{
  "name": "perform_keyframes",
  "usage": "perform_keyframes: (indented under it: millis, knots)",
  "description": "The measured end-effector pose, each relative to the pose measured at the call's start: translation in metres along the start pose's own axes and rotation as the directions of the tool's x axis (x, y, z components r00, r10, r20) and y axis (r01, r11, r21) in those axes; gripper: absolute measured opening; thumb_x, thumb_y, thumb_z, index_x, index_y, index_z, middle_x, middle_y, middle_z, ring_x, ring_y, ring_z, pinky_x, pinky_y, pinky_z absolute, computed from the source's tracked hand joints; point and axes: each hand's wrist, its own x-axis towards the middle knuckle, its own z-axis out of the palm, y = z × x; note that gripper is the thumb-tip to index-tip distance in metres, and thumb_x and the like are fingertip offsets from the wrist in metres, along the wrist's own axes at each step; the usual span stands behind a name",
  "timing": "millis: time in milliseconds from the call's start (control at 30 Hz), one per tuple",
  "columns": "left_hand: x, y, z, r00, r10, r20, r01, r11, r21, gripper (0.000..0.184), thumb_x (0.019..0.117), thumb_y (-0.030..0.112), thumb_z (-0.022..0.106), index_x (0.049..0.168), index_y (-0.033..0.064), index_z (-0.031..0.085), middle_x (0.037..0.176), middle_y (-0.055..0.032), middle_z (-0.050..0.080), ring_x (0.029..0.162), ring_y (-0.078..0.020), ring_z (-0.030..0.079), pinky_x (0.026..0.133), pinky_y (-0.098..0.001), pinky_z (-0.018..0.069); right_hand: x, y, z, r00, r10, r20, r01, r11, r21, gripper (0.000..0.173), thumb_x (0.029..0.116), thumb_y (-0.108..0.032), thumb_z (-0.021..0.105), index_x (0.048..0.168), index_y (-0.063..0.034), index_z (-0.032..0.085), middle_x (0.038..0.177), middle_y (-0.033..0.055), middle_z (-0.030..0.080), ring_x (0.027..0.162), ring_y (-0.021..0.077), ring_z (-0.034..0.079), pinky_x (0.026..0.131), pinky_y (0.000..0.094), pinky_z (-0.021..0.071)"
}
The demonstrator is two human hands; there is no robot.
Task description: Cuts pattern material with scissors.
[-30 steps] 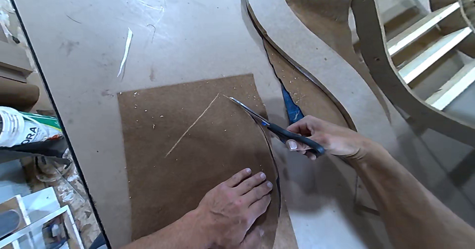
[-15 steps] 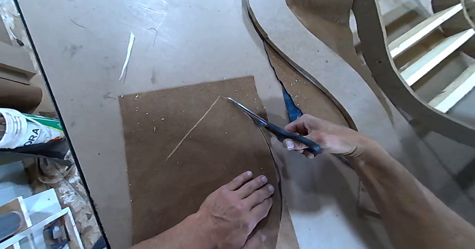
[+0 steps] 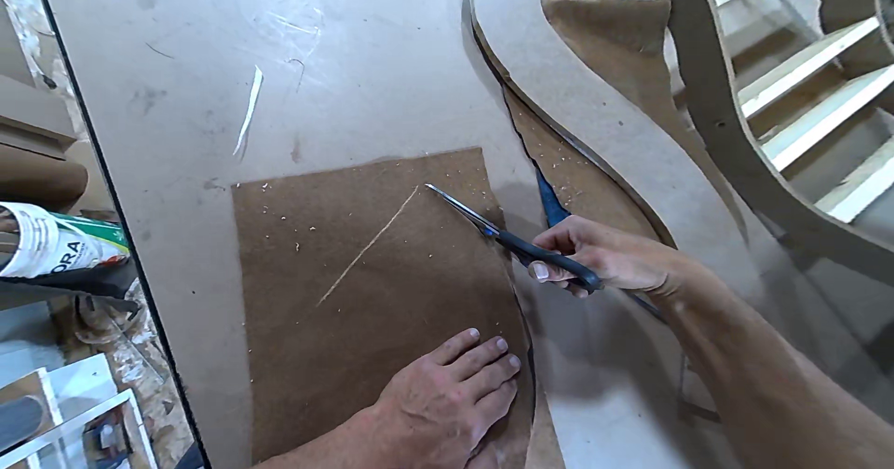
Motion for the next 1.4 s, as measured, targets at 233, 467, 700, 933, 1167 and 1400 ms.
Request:
perform_keyframes:
  millis: [233, 467, 700, 933, 1167, 1400]
  knots:
    - [-0.001, 0.0, 0.001, 1.0, -0.001, -0.027, 0.001, 1.0, -0.007, 0.054, 0.0993, 0.049, 0.045, 0.135, 0.0115, 0.063, 0.153, -0.0049, 0.055, 0.15, -0.0242, 0.039, 0.127, -0.045, 0.0227, 0.007, -0.015, 0.002, 1.0, -0.006, -0.017, 0.006, 1.0, -0.013, 0.026, 0.0875, -0.028, 0.074, 0.074, -0.0071, 0.067, 0.059, 0.0051, 0.06, 0.046, 0.0107, 0.057, 0.044, 0.0211, 0.0474]
    - [-0.001, 0.001, 0.003, 0.999, -0.001, -0.047, 0.001, 1.0, 0.003, 0.054, 0.0998, 0.048, 0.043, 0.134, 0.0119, 0.063, 0.152, -0.0047, 0.055, 0.149, -0.0244, 0.04, 0.126, -0.0445, 0.0236, 0.009, -0.013, -0.005, 0.999, -0.034, 0.004, 0.034, 0.998, -0.055, 0.025, 0.0876, -0.029, 0.074, 0.075, -0.0076, 0.068, 0.058, 0.0052, 0.06, 0.046, 0.0108, 0.056, 0.044, 0.0216, 0.0463]
    - [-0.001, -0.001, 0.004, 0.999, 0.007, -0.045, -0.007, 1.0, 0.002, 0.054, 0.1002, 0.049, 0.042, 0.135, 0.0116, 0.063, 0.152, -0.005, 0.055, 0.15, -0.0249, 0.04, 0.126, -0.0448, 0.0229, 0.015, -0.027, -0.002, 1.0, -0.002, -0.02, 0.0, 0.997, -0.077, 0.028, 0.0864, -0.028, 0.075, 0.073, -0.0062, 0.065, 0.056, 0.0053, 0.058, 0.045, 0.012, 0.056, 0.043, 0.0221, 0.0467]
    - [-0.002, -0.001, 0.003, 0.999, 0.013, -0.047, -0.012, 1.0, 0.008, 0.056, 0.0997, 0.049, 0.042, 0.135, 0.0116, 0.063, 0.152, -0.005, 0.055, 0.15, -0.0248, 0.04, 0.126, -0.045, 0.0222, 0.02, -0.037, 0.001, 0.999, -0.04, -0.027, 0.037, 0.993, -0.109, 0.024, 0.0918, -0.02, 0.071, 0.072, -0.0066, 0.066, 0.055, 0.0039, 0.057, 0.043, 0.01, 0.052, 0.042, 0.0207, 0.0437]
    - [-0.001, 0.0, -0.005, 1.0, 0.0, 0.029, 0.001, 1.0, -0.027, 0.057, 0.0972, 0.05, 0.048, 0.137, 0.0115, 0.062, 0.155, -0.0056, 0.052, 0.152, -0.0251, 0.036, 0.127, -0.0466, 0.0208, -0.064, -0.014, -0.009, 0.99, 0.139, -0.006, -0.135, 0.954, -0.266, 0.036, 0.0838, -0.051, 0.073, 0.085, -0.0151, 0.07, 0.068, -0.0017, 0.062, 0.058, 0.0084, 0.057, 0.054, 0.0258, 0.0471]
    - [-0.007, 0.006, -0.024, 0.997, -0.025, -0.067, 0.005, 0.958, -0.286, 0.061, 0.0954, 0.044, 0.051, 0.146, 0.0105, 0.055, 0.158, -0.0086, 0.047, 0.148, -0.0225, 0.042, 0.126, -0.0494, 0.0254, -0.192, 0.0, 0.132, 0.685, 0.023, -0.728, 0.019, 0.999, 0.049, 0.039, 0.0822, -0.049, 0.072, 0.1, -0.0142, 0.068, 0.075, -0.0062, 0.065, 0.063, 0.0072, 0.064, 0.057, 0.0259, 0.0548]
